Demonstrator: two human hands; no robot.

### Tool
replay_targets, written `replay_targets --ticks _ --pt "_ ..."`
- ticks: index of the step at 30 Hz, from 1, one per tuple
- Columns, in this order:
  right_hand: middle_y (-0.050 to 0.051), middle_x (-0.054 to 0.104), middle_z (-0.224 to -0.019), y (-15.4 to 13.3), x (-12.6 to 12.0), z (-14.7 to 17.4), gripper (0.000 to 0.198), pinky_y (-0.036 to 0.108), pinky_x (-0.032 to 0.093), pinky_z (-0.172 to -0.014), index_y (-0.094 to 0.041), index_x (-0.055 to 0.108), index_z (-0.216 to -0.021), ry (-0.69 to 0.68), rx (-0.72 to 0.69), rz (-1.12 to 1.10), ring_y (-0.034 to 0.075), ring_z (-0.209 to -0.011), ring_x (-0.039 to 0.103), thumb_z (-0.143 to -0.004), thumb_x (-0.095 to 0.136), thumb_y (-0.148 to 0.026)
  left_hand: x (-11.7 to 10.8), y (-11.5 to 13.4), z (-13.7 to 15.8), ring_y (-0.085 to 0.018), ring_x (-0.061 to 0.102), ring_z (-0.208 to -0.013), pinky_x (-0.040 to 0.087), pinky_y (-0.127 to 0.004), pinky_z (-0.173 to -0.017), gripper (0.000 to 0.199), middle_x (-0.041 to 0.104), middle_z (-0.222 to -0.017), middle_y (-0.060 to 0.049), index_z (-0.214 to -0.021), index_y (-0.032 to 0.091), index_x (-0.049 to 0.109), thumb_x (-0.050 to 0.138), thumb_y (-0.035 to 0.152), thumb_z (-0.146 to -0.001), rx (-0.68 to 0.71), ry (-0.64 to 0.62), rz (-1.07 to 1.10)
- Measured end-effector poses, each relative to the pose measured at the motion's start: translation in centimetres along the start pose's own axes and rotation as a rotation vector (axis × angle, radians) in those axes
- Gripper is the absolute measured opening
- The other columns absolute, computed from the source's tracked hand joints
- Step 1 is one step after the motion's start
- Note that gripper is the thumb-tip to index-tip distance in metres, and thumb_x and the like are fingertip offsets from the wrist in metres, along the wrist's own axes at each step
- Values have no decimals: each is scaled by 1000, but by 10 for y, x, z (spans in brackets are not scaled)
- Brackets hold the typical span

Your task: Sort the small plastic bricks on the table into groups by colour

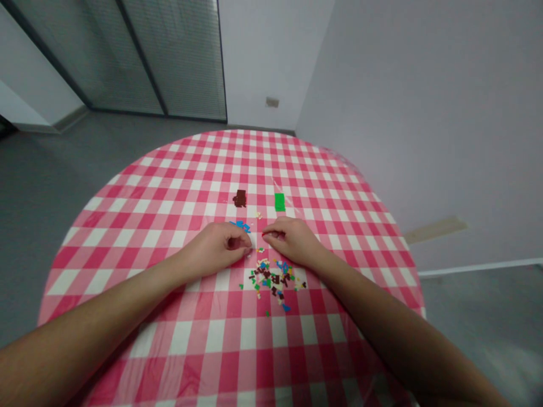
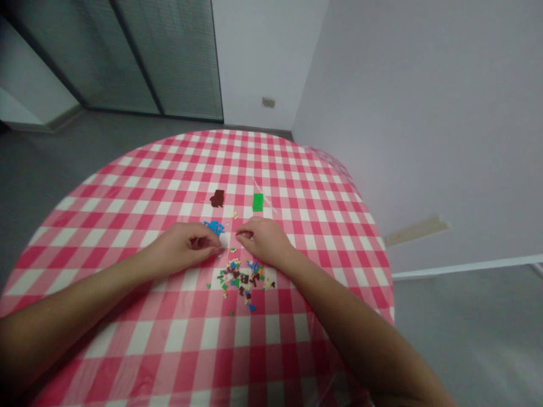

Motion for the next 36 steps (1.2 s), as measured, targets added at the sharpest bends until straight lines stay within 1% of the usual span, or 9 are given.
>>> replay_targets --ticks 2,4,6,7,10,14,20,24,36 --pt "6 72 -81 -1 -5 1 13 28 47 -71 -18 77 -91 40 -16 -37 17 -78 63 -87 65 -19 1 2 0 -15 65 -72 48 -28 -68 12 75 -83 -2 -85 18 73 61 18 -85 35 -58 -6" --pt "5 71 -79 -3 -13 3 12 27 46 -69 -18 77 -90 28 -37 -79 15 -75 62 -86 65 -19 3 7 1 -16 68 -78 50 -28 -73 13 76 -87 -4 -85 18 73 60 16 -86 112 -166 -12" --pt "4 72 -77 -8 -18 6 12 25 45 -66 -18 77 -87 -91 -80 -139 14 -71 62 -85 66 -19 5 12 2 -16 68 -83 50 -29 -78 15 77 -90 -4 -85 18 74 59 14 -86 199 -264 -32" --pt "3 72 -76 -12 -19 9 12 24 45 -65 -18 78 -85 -201 -116 -172 13 -69 62 -84 66 -17 6 14 3 -16 68 -84 49 -28 -78 15 76 -89 -4 -84 17 73 59 13 -86 232 -294 -42" --pt "0 69 -68 -21 -20 18 15 21 40 -57 -18 79 -83 -466 -128 -177 10 -59 58 -80 65 -12 7 17 4 -15 65 -78 47 -26 -73 16 74 -83 -3 -79 17 72 59 12 -87 272 -328 -48" --pt "1 71 -71 -32 -17 24 21 22 40 -59 -18 80 -84 -632 -147 -125 11 -62 59 -77 62 -9 7 18 4 -14 62 -74 45 -25 -71 15 71 -78 -2 -78 16 71 59 12 -86 275 -348 -35" --pt "3 73 -75 -35 -13 25 28 24 39 -63 -18 80 -85 -654 -158 -42 12 -64 58 -72 58 -6 8 21 4 -13 61 -73 44 -24 -70 14 70 -77 -2 -79 16 71 58 12 -85 255 -359 -39" --pt "4 74 -79 -35 -14 24 26 25 38 -63 -18 80 -85 -624 -156 -37 13 -66 58 -73 59 -8 7 23 4 -13 61 -72 44 -23 -70 14 70 -77 -2 -78 16 70 59 10 -84 259 -354 -44" --pt "1 67 -71 -39 -9 22 20 25 33 -60 -18 76 -77 -598 -189 -16 12 -63 53 -75 59 -7 6 25 4 -13 60 -70 44 -23 -69 17 70 -75 -2 -74 16 68 56 14 -85 278 -351 -25"
Point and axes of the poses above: each hand's wrist, its own z-axis away from the middle knuckle, its own x-axis out of the palm, y = z × x, the point moved 4 cm from there along -z, towards the middle knuckle
